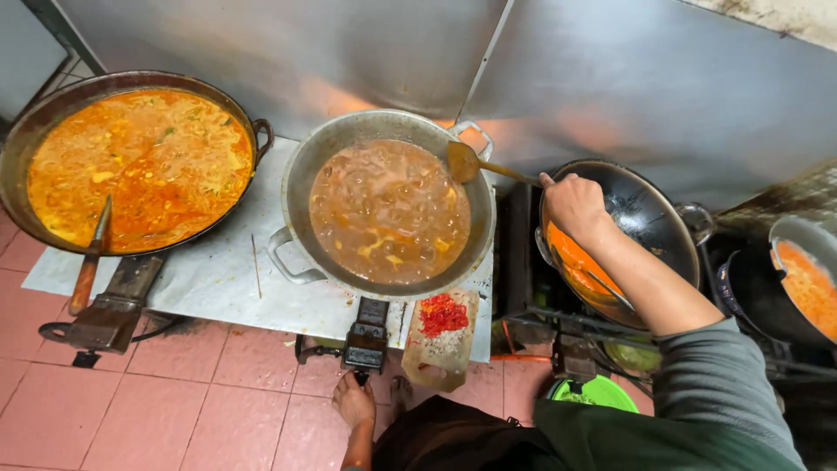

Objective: Stirring several pots of stew on a gas stove and chopping green chilies on a wooden board.

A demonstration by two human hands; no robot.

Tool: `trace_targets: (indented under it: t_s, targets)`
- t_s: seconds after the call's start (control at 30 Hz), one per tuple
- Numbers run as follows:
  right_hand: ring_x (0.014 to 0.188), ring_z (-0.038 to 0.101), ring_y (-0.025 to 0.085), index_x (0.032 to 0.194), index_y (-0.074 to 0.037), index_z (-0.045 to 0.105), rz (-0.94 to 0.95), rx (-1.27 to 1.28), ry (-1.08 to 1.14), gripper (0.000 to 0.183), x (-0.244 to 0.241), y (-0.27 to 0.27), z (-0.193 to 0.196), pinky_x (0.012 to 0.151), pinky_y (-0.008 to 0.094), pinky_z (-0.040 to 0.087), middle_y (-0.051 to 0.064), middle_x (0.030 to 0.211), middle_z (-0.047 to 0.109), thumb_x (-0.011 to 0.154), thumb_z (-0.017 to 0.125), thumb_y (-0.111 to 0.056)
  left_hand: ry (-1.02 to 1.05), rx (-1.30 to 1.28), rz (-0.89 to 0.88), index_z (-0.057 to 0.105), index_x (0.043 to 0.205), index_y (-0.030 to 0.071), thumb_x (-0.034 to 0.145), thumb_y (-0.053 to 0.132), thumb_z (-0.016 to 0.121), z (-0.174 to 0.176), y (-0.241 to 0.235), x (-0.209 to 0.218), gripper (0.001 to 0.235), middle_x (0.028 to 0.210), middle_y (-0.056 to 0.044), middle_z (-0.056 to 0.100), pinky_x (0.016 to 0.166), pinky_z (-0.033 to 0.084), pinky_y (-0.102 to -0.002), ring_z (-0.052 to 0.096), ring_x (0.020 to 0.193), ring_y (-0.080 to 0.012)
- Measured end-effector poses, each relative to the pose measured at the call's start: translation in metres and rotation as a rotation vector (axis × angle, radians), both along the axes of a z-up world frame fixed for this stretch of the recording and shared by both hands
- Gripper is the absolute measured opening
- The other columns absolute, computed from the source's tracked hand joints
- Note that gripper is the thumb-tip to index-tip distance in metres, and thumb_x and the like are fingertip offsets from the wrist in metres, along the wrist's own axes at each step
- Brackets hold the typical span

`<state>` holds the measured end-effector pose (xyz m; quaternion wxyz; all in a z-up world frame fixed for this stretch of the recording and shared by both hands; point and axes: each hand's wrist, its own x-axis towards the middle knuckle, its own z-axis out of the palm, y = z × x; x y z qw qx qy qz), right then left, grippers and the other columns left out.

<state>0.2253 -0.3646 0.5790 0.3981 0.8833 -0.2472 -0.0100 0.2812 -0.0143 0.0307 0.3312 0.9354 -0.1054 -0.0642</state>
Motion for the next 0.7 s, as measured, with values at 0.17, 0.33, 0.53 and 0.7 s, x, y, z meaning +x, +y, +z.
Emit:
trace_targets:
  t_s: [0.17, 0.33, 0.53, 0.7]
  targets:
    - [0.093, 0.076, 0.032, 0.132, -0.012, 0.071, -0.179, 0.14, 0.078, 0.039, 0.047, -0.081, -0.029, 0.076, 0.044, 0.061, 0.013, 0.103, 0.078, 0.119, 0.038, -0.029, 0.033, 0.095, 0.066, 0.061, 0.124, 0.019, 0.08, 0.035, 0.078, 0.007, -0.015, 0.0, 0.049, 0.126, -0.002, 0.062, 0.114, 0.034, -0.052, 0.054, 0.126, -0.0258]
    - [0.098, 0.074, 0.037, 0.151, -0.022, 0.052, -0.177, 0.342, 0.055, 0.052, 0.087, -0.099, -0.046, 0.08, 0.049, 0.06, 0.019, 0.106, 0.075, 0.1, 0.045, -0.015, 0.04, 0.149, 0.087, 0.062, 0.123, 0.021, 0.078, 0.034, 0.079, 0.007, -0.015, -0.002, 0.05, 0.124, -0.001, 0.062, 0.117, 0.031, -0.056, 0.052, 0.129, -0.0236]
    - [0.097, 0.072, 0.04, 0.155, -0.034, 0.043, -0.123, 0.366, 0.089, 0.067, 0.133, -0.131, -0.064, 0.08, 0.05, 0.06, 0.024, 0.122, 0.065, 0.09, 0.052, -0.017, 0.071, 0.151, 0.11, 0.061, 0.123, 0.022, 0.078, 0.036, 0.08, 0.008, -0.013, -0.007, 0.051, 0.123, 0.001, 0.061, 0.118, 0.031, -0.057, 0.052, 0.129, -0.0239]
    - [0.1, 0.073, 0.038, 0.154, -0.039, 0.046, 0.051, 0.404, 0.096, 0.058, 0.172, -0.15, -0.078, 0.082, 0.049, 0.059, 0.018, 0.124, 0.068, 0.099, 0.048, -0.019, 0.039, 0.123, 0.181, 0.06, 0.128, 0.023, 0.073, 0.035, 0.083, 0.009, -0.001, -0.017, 0.061, 0.128, 0.001, 0.06, 0.115, 0.034, -0.057, 0.053, 0.128, -0.0248]
